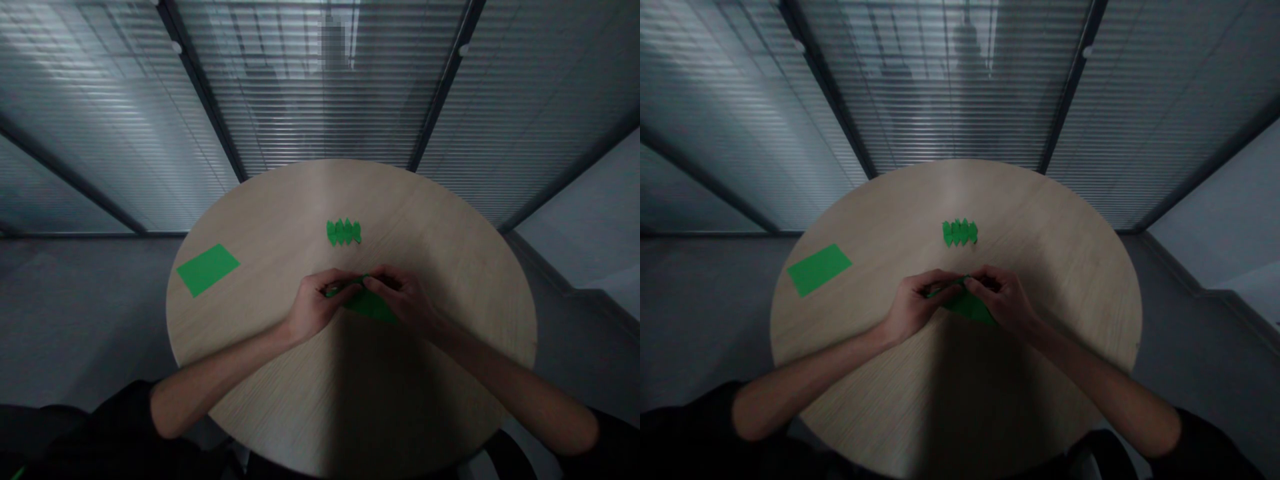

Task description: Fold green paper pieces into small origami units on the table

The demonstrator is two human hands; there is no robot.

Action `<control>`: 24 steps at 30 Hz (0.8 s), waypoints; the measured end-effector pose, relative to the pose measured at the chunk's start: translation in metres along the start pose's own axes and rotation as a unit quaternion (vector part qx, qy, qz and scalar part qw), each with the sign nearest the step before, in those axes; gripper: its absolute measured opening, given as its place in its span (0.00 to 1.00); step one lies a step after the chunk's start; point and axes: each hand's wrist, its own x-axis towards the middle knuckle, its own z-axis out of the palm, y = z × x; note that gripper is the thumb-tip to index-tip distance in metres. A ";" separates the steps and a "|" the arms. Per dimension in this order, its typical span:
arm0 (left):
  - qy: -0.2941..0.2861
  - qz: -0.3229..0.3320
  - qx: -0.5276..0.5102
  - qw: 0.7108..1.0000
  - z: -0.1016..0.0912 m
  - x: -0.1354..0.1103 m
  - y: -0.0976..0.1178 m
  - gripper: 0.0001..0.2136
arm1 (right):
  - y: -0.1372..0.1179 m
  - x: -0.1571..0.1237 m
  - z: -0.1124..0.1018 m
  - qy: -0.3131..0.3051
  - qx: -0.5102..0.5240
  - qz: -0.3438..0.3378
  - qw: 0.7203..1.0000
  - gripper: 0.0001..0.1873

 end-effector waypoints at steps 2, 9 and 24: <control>-0.002 0.000 0.000 1.000 0.000 0.000 -0.001 0.10 | 0.000 0.000 -0.001 0.004 -0.008 0.004 1.000 0.12; -0.004 -0.008 -0.003 1.000 0.002 0.000 -0.001 0.10 | 0.000 0.000 -0.001 0.015 -0.028 -0.011 0.999 0.14; -0.092 -0.160 -0.097 0.978 -0.007 0.006 -0.002 0.14 | 0.000 0.002 -0.006 0.078 -0.035 -0.030 0.996 0.14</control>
